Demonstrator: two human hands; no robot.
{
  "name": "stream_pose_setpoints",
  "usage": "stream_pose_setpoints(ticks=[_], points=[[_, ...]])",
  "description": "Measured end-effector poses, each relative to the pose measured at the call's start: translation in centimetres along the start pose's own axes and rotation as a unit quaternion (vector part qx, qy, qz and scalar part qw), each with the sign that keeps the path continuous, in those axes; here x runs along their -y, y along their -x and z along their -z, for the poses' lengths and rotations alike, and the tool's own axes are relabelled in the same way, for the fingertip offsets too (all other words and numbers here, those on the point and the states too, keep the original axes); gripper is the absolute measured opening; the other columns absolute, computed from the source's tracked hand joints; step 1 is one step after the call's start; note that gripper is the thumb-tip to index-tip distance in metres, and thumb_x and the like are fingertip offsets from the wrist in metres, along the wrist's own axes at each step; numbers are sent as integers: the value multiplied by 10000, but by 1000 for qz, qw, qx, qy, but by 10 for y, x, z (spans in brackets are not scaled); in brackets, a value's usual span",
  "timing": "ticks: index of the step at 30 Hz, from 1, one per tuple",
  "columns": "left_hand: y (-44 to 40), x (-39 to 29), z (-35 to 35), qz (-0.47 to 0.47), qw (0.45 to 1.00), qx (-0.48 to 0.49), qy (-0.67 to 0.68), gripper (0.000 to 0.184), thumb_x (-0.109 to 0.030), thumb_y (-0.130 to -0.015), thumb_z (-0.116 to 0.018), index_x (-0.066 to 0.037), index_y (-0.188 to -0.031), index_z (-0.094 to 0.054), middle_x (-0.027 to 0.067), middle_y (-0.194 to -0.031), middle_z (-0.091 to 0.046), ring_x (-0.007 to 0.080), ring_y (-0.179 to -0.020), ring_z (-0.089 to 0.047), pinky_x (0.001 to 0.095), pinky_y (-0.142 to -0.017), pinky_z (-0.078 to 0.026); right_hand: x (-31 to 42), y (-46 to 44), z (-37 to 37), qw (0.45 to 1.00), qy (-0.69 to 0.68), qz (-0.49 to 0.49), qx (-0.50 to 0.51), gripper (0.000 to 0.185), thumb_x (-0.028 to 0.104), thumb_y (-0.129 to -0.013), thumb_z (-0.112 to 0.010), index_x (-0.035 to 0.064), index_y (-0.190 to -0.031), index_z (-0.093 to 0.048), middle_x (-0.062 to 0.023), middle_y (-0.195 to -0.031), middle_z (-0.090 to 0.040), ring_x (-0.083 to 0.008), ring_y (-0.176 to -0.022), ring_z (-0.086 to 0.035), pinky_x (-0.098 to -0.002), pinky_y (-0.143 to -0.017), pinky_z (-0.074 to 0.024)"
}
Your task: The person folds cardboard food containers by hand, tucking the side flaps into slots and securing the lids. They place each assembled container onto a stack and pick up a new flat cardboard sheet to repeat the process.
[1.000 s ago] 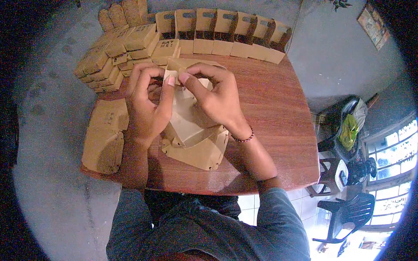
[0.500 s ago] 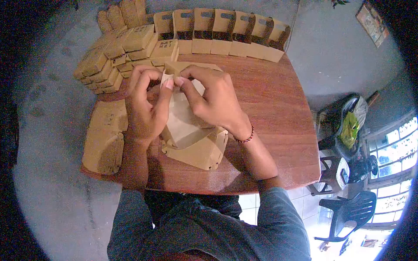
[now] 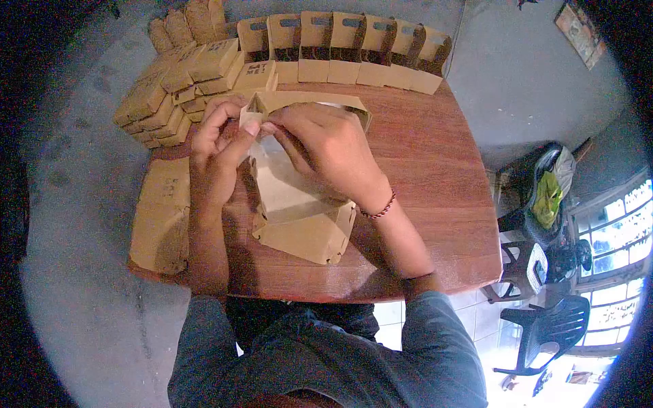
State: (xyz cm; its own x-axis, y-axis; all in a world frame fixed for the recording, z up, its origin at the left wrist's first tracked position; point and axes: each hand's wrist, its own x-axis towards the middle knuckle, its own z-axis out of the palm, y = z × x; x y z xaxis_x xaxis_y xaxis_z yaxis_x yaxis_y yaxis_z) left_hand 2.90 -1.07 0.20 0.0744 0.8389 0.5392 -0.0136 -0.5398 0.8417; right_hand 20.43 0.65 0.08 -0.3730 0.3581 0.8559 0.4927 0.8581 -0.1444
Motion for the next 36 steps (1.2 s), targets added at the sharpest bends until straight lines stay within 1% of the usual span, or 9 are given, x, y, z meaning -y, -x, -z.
stream_pose_setpoints(ticks=[8, 11, 13, 19, 24, 29, 30, 32, 36], points=[[-2, 3, -2, 4, 1000, 16, 5, 145, -66, -945, -599, 43, -1033, -562, 46, -1080, -506, 116, -986, -609, 251, -843, -504, 11, 0, 4, 997, 61, -40, 23, 126, 11, -807, -688, 10, -929, -656, -135, -844, -674, -278, -713, -669, -328, -608, -510], [-2, 1, 0, -30, 998, 18, -58, 148, -81, -946, -604, 45, -1009, -560, 55, -1049, -500, 121, -962, -614, 259, -829, -516, 13, 2, -5, 992, -49, -110, -28, 76, 72, -839, -674, 16, -890, -669, -128, -756, -670, -252, -639, -662, -315, -557, -517], [-1, -1, -1, -32, 998, 7, -60, 145, -89, -928, -624, 31, -949, -547, 48, -1040, -491, 111, -949, -577, 252, -824, -495, 15, 6, -15, 948, -189, -244, -75, 98, 76, -869, -665, -17, -900, -668, -111, -755, -692, -159, -599, -647, -276, -535, -497], [2, -5, 6, -32, 991, 1, -128, 174, -67, -920, -627, 39, -885, -493, 48, -1001, -479, 112, -931, -557, 257, -790, -527, 27, 5, -25, 842, -359, -394, -83, 133, 107, -912, -649, -26, -902, -657, -45, -754, -690, -81, -676, -627, -236, -574, -488], [1, -8, 10, -12, 974, 28, -225, 181, -84, -924, -631, 34, -928, -494, 71, -1053, -497, 135, -947, -588, 266, -799, -543, 22, 8, -36, 879, -312, -341, -116, 134, 111, -920, -640, -19, -886, -646, -49, -729, -672, -84, -697, -629, -235, -595, -492], [2, -12, 3, -7, 988, -25, -150, 341, -93, -904, -665, -3, -1198, -518, 132, -1140, -600, 161, -1010, -625, 274, -817, -534, 23, 12, -31, 914, -260, -285, -123, 117, 100, -908, -649, -17, -906, -639, -69, -745, -674, -93, -687, -634, -246, -596, -499], [0, -9, 4, -7, 988, -27, -150, 341, -93, -904, -665, -3, -1198, -518, 132, -1140, -600, 161, -1010, -625, 274, -817, -534, 25, 12, -30, 929, -245, -252, -117, 113, 96, -902, -655, -15, -914, -640, -74, -752, -673, -97, -681, -635, -249, -594, -500], [-6, -3, 4, -54, 997, 51, 23, 400, -87, -895, -678, -7, -1259, -530, 136, -1184, -618, 158, -1035, -626, 279, -845, -526, 26, 13, -29, 942, -230, -219, -109, 110, 92, -896, -660, -13, -922, -641, -79, -759, -673, -101, -674, -637, -251, -591, -500], [-3, -13, 12, -12, 996, 94, 1, 373, -82, -885, -689, -5, -1232, -576, 135, -1184, -635, 146, -976, -649, 260, -808, -537, 24, 12, -30, 951, -224, -190, -97, 98, 85, -893, -657, -11, -916, -650, -73, -744, -664, -100, -658, -625, -249, -582, -492]])
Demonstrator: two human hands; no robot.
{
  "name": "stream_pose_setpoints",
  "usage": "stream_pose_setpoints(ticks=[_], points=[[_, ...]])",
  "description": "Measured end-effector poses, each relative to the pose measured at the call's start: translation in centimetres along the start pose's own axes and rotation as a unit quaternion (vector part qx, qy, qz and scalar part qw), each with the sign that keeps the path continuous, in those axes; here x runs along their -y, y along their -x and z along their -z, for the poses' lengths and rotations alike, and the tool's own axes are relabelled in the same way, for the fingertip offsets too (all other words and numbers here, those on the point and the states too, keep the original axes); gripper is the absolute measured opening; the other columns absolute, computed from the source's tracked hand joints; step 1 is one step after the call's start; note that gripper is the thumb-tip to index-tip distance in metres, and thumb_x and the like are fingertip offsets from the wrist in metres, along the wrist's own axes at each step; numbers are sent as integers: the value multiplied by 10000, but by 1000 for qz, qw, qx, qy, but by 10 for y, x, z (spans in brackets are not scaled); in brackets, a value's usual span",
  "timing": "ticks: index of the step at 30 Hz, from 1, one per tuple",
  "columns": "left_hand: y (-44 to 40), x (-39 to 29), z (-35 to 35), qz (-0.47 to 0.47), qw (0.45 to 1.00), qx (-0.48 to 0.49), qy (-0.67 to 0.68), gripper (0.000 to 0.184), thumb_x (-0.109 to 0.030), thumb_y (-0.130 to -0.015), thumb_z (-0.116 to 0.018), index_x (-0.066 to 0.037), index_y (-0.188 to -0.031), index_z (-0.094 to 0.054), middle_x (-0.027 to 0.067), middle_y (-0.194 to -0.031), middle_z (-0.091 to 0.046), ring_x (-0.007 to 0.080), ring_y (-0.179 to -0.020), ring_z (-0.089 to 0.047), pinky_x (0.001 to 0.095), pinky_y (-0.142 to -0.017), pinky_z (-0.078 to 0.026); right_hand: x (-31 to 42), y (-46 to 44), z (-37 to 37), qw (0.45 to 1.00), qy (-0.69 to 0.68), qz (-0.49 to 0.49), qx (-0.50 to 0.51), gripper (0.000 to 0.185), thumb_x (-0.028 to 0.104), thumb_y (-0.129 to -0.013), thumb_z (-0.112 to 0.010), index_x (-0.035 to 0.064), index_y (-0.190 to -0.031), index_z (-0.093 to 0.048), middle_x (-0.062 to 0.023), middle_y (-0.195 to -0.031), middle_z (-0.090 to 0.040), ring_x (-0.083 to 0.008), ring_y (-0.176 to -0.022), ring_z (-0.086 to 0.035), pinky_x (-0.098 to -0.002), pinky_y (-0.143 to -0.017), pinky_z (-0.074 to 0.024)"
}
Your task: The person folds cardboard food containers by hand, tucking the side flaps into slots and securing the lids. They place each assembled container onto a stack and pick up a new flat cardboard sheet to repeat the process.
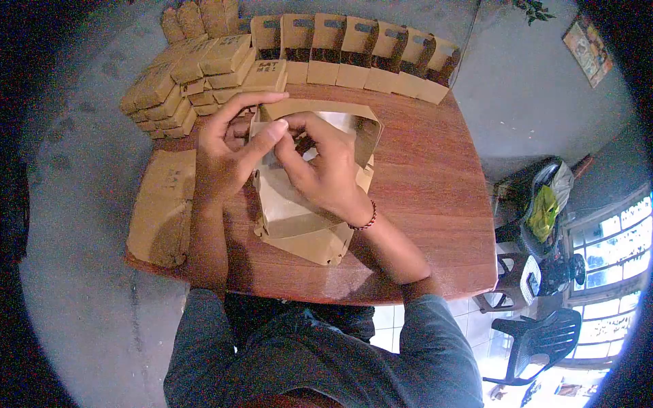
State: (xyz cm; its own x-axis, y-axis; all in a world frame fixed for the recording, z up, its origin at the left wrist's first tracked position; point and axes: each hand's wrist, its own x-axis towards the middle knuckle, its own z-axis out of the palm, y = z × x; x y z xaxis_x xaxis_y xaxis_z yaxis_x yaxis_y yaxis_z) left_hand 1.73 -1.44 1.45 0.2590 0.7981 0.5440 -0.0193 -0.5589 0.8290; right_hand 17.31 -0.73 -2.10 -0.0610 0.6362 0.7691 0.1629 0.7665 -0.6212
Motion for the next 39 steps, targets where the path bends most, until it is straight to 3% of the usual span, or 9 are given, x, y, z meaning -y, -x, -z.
stream_pose_setpoints(ticks=[3, 5, 15, 17, 20, 25, 33, 36, 39], points=[[2, -4, -2, 62, 997, -51, 8, 317, -47, -865, -699, 1, -1169, -623, 114, -1137, -661, 124, -893, -662, 233, -745, -547, -2, 2, -3, 996, -41, -73, 8, 117, 98, -902, -653, -16, -927, -651, -53, -736, -656, -79, -654, -601, -242, -583, -483], [1, 0, -4, 15, 996, -89, -20, 328, -47, -853, -716, 6, -1162, -620, 89, -933, -677, 130, -799, -684, 233, -657, -572, -2, 3, -4, 990, -65, -123, 11, 132, 108, -907, -653, -20, -940, -649, -39, -737, -652, -68, -652, -586, -236, -584, -479], [2, 4, -5, -10, 992, -118, -52, 388, 4, -747, -713, 26, -1129, -646, 139, -1053, -701, 174, -861, -704, 285, -713, -588, 9, 2, -9, 966, -165, -198, 10, 170, 137, -984, -567, -26, -998, -612, -34, -772, -646, -62, -632, -599, -221, -511, -477], [0, 16, -3, -183, 918, -142, -321, 401, -30, -749, -684, 28, -1144, -645, 191, -1138, -681, 263, -897, -723, 326, -734, -590, 7, 3, -12, 961, -155, -228, 16, 178, 138, -990, -556, -35, -1001, -598, -40, -776, -643, -74, -612, -602, -225, -483, -472], [-2, 22, -11, -224, 873, -159, -404, 399, -70, -763, -648, 35, -1149, -644, 223, -1199, -641, 328, -938, -702, 363, -755, -586, -8, 3, -17, 967, -144, -210, 2, 208, 154, -1012, -509, -43, -1012, -577, -54, -787, -632, -90, -575, -590, -237, -452, -455], [-4, 25, -13, -182, 877, -138, -422, 380, -107, -799, -636, 54, -1143, -639, 216, -1179, -652, 327, -866, -712, 376, -734, -589, -1, -6, -14, 919, -195, -337, 59, 222, 172, -1042, -400, -34, -1099, -461, -110, -770, -607, -140, -471, -578, -274, -399, -464], [-4, 28, -15, -189, 863, -154, -442, 343, -154, -829, -666, 32, -1117, -655, 180, -1077, -697, 294, -755, -717, 369, -636, -583, -5, -2, -21, 944, -163, -288, 0, 225, 174, -1055, -356, -35, -1091, -431, -121, -759, -593, -159, -454, -575, -295, -385, -470], [-2, 23, -17, -144, 871, -145, -447, 279, -150, -835, -680, 21, -1055, -677, 126, -943, -720, 261, -697, -707, 354, -594, -574, -9, -1, -22, 949, -159, -273, -13, 246, 184, -1056, -362, -46, -1074, -449, -115, -762, -593, -154, -455, -572, -295, -391, -471], [-4, 28, -14, -190, 866, -137, -442, 250, -134, -826, -696, 11, -1029, -683, 86, -825, -699, 226, -662, -694, 322, -563, -563, -3, -2, -21, 954, -130, -269, -32, 260, 184, -1054, -368, -55, -1054, -470, -108, -764, -594, -149, -458, -572, -293, -396, -468]])
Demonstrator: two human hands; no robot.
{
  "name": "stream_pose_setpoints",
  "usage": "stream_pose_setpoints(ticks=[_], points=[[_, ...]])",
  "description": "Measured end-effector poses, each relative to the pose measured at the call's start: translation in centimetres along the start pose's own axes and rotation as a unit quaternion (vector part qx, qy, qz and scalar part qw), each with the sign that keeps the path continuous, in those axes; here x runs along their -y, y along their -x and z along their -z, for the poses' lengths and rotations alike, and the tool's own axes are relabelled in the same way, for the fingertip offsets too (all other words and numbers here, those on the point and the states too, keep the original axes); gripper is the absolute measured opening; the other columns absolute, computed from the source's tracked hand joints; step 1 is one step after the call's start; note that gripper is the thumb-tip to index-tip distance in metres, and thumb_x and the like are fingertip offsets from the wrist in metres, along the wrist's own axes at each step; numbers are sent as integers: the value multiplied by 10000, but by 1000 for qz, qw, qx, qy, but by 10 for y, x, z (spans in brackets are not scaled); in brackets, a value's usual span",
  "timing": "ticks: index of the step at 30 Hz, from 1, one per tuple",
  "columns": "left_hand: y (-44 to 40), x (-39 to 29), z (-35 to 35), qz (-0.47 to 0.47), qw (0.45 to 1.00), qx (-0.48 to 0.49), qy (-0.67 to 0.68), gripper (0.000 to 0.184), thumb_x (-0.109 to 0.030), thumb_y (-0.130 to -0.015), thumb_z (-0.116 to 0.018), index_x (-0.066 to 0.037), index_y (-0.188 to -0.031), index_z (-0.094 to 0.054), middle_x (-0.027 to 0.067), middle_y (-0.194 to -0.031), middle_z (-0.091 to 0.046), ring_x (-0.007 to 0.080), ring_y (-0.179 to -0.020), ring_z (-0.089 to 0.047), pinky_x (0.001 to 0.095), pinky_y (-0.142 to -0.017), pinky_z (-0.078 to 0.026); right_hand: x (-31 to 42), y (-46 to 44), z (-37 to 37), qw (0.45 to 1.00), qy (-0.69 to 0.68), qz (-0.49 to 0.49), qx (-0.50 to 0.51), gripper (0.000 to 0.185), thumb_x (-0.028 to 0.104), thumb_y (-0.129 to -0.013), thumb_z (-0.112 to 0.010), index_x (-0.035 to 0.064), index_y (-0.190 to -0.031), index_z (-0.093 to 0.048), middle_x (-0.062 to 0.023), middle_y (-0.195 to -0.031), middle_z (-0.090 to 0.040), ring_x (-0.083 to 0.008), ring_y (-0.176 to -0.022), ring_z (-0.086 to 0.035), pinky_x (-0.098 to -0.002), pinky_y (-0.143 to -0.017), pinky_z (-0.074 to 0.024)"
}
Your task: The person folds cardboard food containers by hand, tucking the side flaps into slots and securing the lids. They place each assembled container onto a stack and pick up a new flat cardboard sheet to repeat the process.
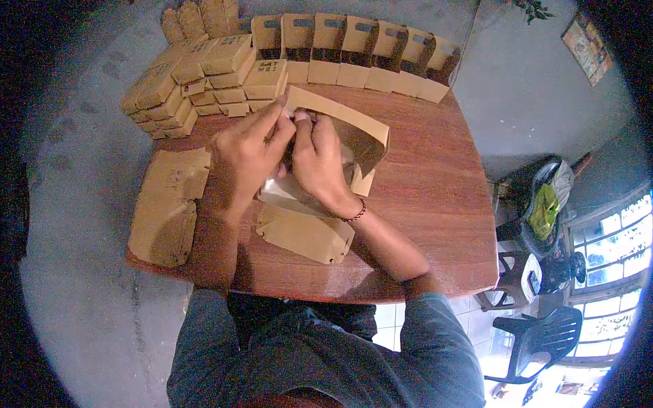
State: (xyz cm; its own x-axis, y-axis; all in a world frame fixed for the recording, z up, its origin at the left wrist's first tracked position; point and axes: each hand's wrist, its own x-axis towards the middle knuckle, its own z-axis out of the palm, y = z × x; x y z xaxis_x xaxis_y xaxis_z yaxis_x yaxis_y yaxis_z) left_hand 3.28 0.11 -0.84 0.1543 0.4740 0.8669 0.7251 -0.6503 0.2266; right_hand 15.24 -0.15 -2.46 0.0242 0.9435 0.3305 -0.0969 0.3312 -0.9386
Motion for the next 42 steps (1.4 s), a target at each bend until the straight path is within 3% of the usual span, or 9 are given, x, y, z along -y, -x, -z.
stream_pose_setpoints(ticks=[16, 19, 21, 22, 24, 28, 33, 35, 42], points=[[-4, 41, -1, 16, 999, -9, -26, 220, -121, -821, -720, -72, -1036, -729, 136, -865, -713, 278, -703, -700, 341, -615, -549, 34, -1, 19, 966, 113, -151, 177, 272, 178, -976, -552, -17, -1150, -629, -81, -812, -673, -136, -532, -639, -251, -487, -517], [-6, 61, -1, 21, 994, -98, -36, 172, -67, -794, -703, -63, -964, -722, 103, -751, -683, 236, -622, -678, 338, -570, -545, 53, 23, 32, 937, 154, -72, 304, 312, 213, -928, -638, -2, -1156, -647, -109, -864, -686, -155, -584, -667, -266, -544, -545], [-6, 57, 8, 41, 993, -108, -38, 165, -74, -797, -706, -62, -960, -731, 112, -763, -692, 229, -622, -685, 328, -577, -548, 63, 34, 43, 915, 214, 228, 257, 476, 195, -864, -720, 5, -1280, -588, -111, -965, -701, -221, -794, -714, -314, -740, -574], [-7, 53, 14, 61, 990, -119, -40, 158, -80, -801, -708, -62, -955, -740, 120, -775, -702, 222, -623, -692, 317, -583, -551, 69, 29, 45, 916, 214, 225, 255, 476, 195, -864, -720, 5, -1280, -588, -111, -965, -701, -221, -794, -714, -314, -740, -574], [-8, 48, 19, 72, 990, -122, -14, 158, -69, -804, -714, -43, -957, -743, 129, -779, -712, 193, -650, -709, 289, -595, -552, 76, 11, 48, 747, 472, 468, 10, 448, 205, -815, -767, 56, -1215, -632, -216, -982, -696, -308, -853, -713, -369, -764, -567], [-10, 28, 28, 79, 989, -118, 32, 178, -37, -795, -727, -7, -971, -737, 126, -768, -720, 164, -672, -714, 273, -615, -559, 65, -4, 51, 792, 461, 399, -39, 490, 208, -791, -776, 62, -1231, -619, -226, -1074, -685, -349, -972, -683, -395, -881, -532], [-12, 24, 32, 65, 987, -120, 86, 200, -16, -811, -722, 3, -1010, -728, 116, -840, -739, 152, -736, -718, 246, -666, -563, 66, -7, 69, 926, 319, 148, 133, 417, 95, -849, -642, 40, -1260, -603, -195, -1131, -679, -305, -1111, -643, -361, -949, -492], [-13, 23, 42, 239, 918, -11, 315, 409, -151, -826, -755, -2, -1193, -652, 145, -1085, -708, 190, -992, -686, 305, -863, -536, 60, -15, 77, 932, 305, 170, 101, 407, 62, -860, -599, 46, -1267, -606, -185, -1145, -679, -269, -1110, -645, -351, -942, -492], [-11, 48, 53, 118, 827, 120, 537, 1187, -650, -618, -821, 26, -1460, -327, 194, -1456, -431, 282, -1372, -395, 433, -1148, -284, 61, -33, 101, 982, 94, 156, -49, 328, 131, -942, -570, -1, -1237, -625, -64, -1131, -664, -135, -1035, -577, -260, -950, -427]])
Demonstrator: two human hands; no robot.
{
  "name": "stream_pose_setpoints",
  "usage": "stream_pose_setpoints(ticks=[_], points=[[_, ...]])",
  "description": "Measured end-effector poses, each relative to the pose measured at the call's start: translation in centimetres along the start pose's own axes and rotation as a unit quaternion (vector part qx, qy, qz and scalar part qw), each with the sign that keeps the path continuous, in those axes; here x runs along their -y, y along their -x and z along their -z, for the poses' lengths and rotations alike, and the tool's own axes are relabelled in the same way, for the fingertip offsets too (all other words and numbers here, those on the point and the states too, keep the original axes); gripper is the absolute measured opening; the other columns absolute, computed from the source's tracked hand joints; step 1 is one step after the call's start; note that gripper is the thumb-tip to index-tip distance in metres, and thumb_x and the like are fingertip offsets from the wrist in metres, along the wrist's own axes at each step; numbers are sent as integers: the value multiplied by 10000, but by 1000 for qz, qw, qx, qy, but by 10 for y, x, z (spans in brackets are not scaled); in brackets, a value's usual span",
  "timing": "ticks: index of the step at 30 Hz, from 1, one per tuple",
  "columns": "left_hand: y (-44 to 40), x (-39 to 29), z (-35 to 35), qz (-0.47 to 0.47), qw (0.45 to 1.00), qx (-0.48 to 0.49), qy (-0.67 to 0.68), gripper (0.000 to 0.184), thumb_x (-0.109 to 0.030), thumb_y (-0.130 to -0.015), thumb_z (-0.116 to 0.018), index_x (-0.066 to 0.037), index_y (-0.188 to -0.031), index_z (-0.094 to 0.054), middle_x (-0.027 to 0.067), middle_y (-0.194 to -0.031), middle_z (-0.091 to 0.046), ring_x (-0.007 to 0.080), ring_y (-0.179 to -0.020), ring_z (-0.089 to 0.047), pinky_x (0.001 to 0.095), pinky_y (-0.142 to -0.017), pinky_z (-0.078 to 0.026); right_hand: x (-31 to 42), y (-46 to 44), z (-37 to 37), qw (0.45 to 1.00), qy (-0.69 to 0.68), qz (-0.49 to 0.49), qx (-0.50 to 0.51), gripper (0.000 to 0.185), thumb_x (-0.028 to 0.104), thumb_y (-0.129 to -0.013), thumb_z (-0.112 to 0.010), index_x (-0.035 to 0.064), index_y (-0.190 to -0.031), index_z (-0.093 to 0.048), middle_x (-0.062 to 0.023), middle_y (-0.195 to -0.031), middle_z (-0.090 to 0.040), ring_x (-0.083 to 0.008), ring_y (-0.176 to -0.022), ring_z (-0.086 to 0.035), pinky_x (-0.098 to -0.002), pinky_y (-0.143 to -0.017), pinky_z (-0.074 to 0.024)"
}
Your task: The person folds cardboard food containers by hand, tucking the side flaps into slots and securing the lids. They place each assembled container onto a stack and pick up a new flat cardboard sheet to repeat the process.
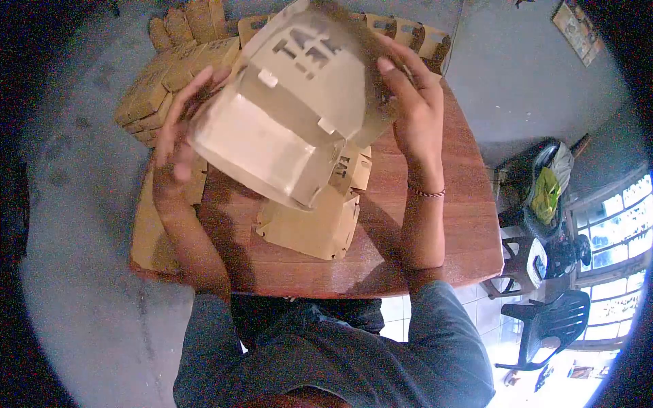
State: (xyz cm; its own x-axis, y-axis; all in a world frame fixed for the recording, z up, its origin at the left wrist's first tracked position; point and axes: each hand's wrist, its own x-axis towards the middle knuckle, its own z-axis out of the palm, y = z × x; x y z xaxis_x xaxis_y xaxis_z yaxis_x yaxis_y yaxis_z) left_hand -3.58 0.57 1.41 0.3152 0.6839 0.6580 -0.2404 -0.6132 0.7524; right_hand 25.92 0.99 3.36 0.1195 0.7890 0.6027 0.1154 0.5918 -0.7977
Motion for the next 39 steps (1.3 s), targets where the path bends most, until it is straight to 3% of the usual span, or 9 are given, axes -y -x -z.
stream_pose_setpoints(ticks=[1, 4, 9, 14, 18, 21, 29, 35, 39], points=[[0, -2, -6, 24, 999, -19, 16, 1329, -713, -506, -823, 37, -1468, -296, 195, -1473, -398, 290, -1382, -376, 419, -1157, -270, -3, -2, 2, 998, -52, -9, -21, 324, 135, -942, -572, -16, -1224, -627, -67, -1121, -664, -131, -1025, -576, -259, -933, -431], [-2, 5, -18, -26, 999, -35, 3, 1321, -722, -505, -813, 45, -1457, -314, 182, -1465, -411, 277, -1376, -384, 397, -1154, -279, -2, 0, -1, 994, -101, -26, -45, 318, 147, -945, -572, -40, -1195, -632, -71, -1109, -658, -128, -1012, -570, -258, -902, -434], [-1, 7, -25, -26, 995, -89, -24, 1151, -663, -624, -803, 67, -1411, -387, 148, -1416, -479, 227, -1310, -465, 373, -1101, -360, -1, 6, -7, 998, -14, 19, -50, 321, 134, -948, -576, -8, -1233, -613, -70, -1113, -650, -125, -1034, -561, -261, -934, -425], [0, 12, -23, -83, 988, -133, 6, 848, -453, -771, -780, 49, -1371, -453, 135, -1369, -520, 208, -1230, -523, 351, -1056, -394, 8, 20, -21, 998, 8, 59, -20, 353, 133, -939, -614, -2, -1264, -587, -105, -1155, -660, -162, -1115, -577, -287, -979, -428], [-2, 10, -25, -75, 985, -155, 17, 777, -353, -780, -764, 56, -1364, -456, 142, -1327, -540, 209, -1192, -538, 344, -1036, -406, 11, 28, -32, 942, 178, 284, 9, 487, 175, -876, -706, -29, -1289, -548, -200, -1208, -647, -263, -1108, -641, -349, -951, -488], [-4, 9, -26, -54, 981, -183, -14, 745, -305, -777, -761, 60, -1355, -462, 152, -1287, -553, 217, -1177, -543, 348, -1031, -412, 10, 33, -40, 919, 186, 345, 34, 535, 165, -842, -733, -61, -1286, -536, -231, -1237, -627, -322, -1102, -653, -374, -933, -512], [-7, 3, -32, -13, 970, -240, -35, 662, -119, -772, -766, 72, -1323, -452, 158, -1240, -575, 199, -1131, -562, 321, -964, -466, 4, 40, -54, 911, 199, 355, 61, 607, 191, -810, -774, -53, -1304, -520, -247, -1201, -630, -349, -1044, -670, -377, -850, -558], [-8, 5, -41, -21, 951, -305, -48, 638, -163, -833, -746, 59, -1328, -409, 160, -1234, -552, 189, -1095, -551, 324, -953, -458, 0, 49, -66, 909, 205, 360, 53, 616, 224, -809, -781, -58, -1292, -522, -244, -1181, -638, -328, -959, -694, -360, -763, -581], [-8, 6, -41, -26, 945, -321, -60, 644, -177, -862, -724, 39, -1341, -351, 165, -1241, -532, 195, -1097, -538, 329, -955, -447, -4, 52, -66, 915, 224, 327, 76, 629, 274, -849, -746, -84, -1306, -506, -242, -1229, -624, -326, -1062, -671, -362, -871, -549]])
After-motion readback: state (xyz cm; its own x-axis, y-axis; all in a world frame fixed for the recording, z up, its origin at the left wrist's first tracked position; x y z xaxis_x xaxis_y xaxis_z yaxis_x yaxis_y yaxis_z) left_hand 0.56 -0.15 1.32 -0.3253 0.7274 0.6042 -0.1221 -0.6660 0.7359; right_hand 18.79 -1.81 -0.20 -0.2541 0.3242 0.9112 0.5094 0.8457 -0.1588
